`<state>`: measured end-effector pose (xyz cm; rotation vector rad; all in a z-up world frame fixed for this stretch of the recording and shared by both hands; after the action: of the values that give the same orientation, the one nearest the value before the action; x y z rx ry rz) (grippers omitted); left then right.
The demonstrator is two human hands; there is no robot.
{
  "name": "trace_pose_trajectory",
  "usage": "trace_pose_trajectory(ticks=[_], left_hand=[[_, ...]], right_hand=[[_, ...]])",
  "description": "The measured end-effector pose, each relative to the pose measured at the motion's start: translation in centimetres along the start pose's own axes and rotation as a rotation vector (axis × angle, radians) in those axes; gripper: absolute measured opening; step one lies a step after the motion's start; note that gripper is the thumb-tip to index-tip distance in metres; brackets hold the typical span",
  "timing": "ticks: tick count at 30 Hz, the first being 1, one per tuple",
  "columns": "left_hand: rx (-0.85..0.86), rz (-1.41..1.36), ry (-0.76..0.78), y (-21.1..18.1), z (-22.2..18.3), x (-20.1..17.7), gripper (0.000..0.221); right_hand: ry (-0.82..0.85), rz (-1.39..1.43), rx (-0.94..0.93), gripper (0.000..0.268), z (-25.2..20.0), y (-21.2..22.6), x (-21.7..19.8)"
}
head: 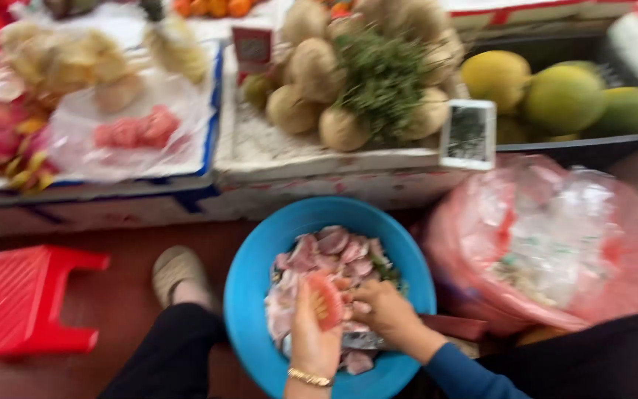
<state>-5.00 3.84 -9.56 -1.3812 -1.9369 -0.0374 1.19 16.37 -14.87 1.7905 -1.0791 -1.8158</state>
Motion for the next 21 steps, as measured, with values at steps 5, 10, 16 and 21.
trace_pose_trajectory(ticks=[5, 10, 16, 21], left_hand=[[-0.016, 0.057, 0.099, -2.6, -3.4, 4.5, 0.068], [-0.01, 0.009, 0.063, -1.8, -2.3, 3.7, 0.064], [0.044, 0.06, -0.021, -1.8, -2.6, 3.4, 0.023], [0.123, 0.133, 0.006, -1.1, -1.5, 2.3, 0.022]], right_hand=[[-0.274, 0.036, 0.042, 0.016, 0.4, 3.3, -6.5], [-0.373, 0.569, 0.136, 0.008, -0.8, 7.0, -9.0], [-0.281, 0.643, 0.311, 0.018, -0.5, 7.5, -7.9], [-0.3, 0.656, 0.327, 0.012, -0.7, 6.8, -7.6]])
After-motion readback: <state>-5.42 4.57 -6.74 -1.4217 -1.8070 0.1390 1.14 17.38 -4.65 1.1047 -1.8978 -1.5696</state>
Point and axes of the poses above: each hand's wrist, its own z-axis towards the middle knuckle, its own x-axis out of the palm, y = z × x, the point moved 10 cm from there along z, towards the middle knuckle, and after that the axes turned 4 degrees about -x, right-handed, at the moved point
